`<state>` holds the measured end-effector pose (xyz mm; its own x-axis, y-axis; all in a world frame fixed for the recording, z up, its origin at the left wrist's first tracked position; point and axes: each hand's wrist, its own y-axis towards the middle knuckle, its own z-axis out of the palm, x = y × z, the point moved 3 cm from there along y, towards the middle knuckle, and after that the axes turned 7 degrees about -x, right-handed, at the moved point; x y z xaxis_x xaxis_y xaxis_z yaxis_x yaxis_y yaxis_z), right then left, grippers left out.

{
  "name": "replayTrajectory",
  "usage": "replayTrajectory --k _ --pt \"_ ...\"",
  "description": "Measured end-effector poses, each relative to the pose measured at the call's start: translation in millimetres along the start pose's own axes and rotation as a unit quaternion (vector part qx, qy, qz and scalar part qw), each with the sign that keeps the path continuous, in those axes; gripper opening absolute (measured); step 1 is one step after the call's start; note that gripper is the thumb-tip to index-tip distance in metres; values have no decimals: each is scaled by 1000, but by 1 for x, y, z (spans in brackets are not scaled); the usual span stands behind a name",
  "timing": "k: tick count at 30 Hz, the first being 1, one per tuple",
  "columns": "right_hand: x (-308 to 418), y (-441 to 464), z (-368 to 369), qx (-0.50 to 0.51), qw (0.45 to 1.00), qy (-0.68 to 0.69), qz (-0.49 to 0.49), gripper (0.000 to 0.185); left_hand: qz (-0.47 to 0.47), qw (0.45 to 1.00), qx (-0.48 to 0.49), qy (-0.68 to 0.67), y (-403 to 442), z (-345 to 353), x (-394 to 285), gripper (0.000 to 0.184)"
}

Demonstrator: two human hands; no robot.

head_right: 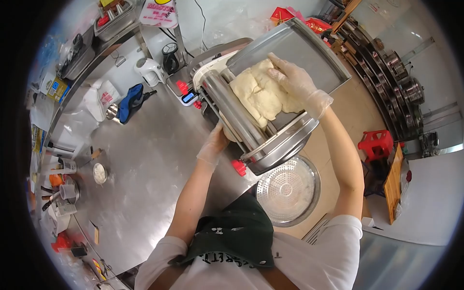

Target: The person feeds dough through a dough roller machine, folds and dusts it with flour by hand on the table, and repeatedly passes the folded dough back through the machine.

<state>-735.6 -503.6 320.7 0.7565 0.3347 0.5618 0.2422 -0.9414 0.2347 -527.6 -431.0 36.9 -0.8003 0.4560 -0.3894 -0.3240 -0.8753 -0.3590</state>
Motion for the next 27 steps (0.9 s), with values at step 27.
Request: replayTrajectory --k 27 --pt "56 -17 15 -139 942 -269 -145 52 59 994 -7 -95 -32 -28 -8 53"
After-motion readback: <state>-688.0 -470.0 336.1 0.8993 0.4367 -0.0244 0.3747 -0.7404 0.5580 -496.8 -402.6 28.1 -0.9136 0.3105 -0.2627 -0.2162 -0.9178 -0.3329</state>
